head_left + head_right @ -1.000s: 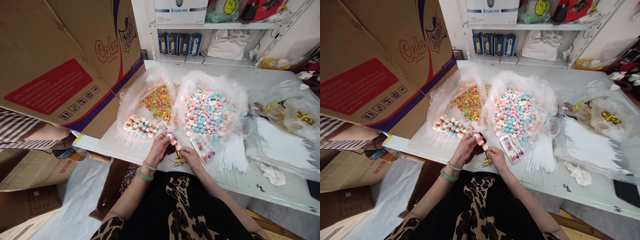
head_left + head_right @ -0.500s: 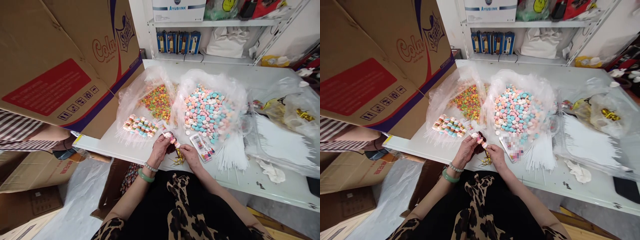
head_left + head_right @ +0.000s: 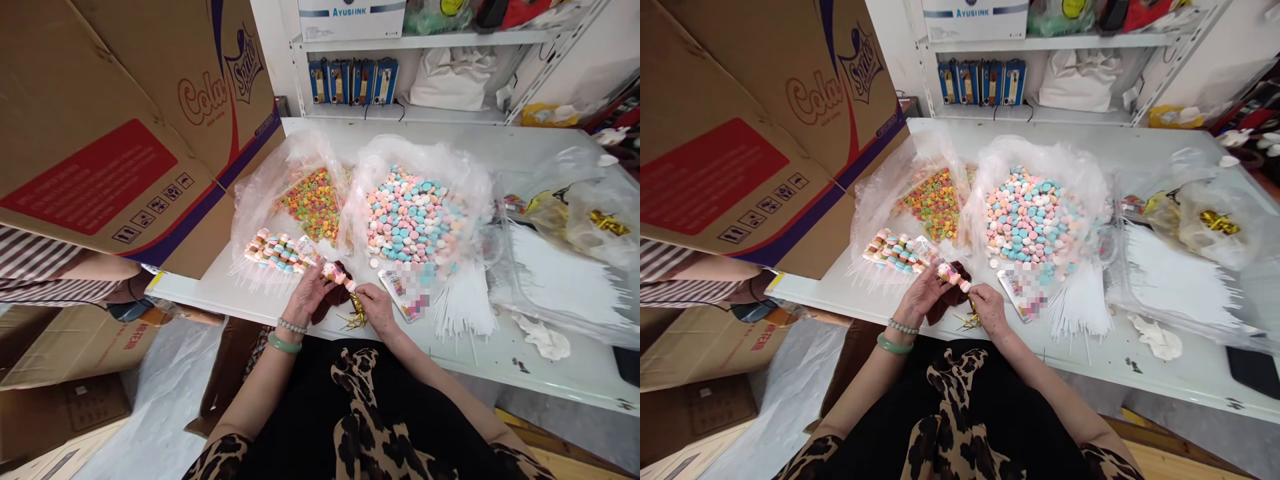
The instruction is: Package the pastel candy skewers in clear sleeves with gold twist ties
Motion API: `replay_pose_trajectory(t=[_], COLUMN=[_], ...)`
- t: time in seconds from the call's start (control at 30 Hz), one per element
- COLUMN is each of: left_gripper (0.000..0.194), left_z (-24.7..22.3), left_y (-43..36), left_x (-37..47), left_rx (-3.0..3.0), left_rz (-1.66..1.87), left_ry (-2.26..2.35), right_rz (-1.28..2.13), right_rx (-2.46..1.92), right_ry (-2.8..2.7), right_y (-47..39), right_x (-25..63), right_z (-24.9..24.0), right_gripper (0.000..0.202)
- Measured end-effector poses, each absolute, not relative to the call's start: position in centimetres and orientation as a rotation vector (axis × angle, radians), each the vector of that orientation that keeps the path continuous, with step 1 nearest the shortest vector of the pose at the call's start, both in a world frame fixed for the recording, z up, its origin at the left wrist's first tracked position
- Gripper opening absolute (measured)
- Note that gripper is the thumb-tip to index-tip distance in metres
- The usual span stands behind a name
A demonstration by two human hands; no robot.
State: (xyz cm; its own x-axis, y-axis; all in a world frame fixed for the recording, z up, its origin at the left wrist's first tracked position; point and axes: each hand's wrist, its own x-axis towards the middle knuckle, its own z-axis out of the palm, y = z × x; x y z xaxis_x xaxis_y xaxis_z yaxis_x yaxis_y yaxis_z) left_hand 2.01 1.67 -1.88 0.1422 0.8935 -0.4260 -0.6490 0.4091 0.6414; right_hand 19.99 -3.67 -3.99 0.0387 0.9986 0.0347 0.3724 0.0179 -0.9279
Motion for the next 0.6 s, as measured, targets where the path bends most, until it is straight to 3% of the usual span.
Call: replay_pose_trajectory(t=[0.23, 0.47, 0.6], left_gripper=[0.036, 0.035, 0.039], left_z=[-1.2, -2.6, -3.0], left_y=[1.6, 0.5, 0.5], left_x=[3.6, 4.5, 3.8], left_rx=[0.375, 0.373, 0.38], left_rz=[1.206, 1.206, 1.17], left_ry=[0.832, 0.844, 0.784], right_rz=[1.076, 2.202, 2.479], right_rx=[-1.499, -1.062, -0.935], right_ry=[-1.266, -0.558, -0.418], right_y=[-3.6, -3.4, -2.9], right_x=[19.8, 20.5, 21.3], right_z=[-3.7, -3.2, -2.8], right_gripper=[0.013, 0.024, 0.017])
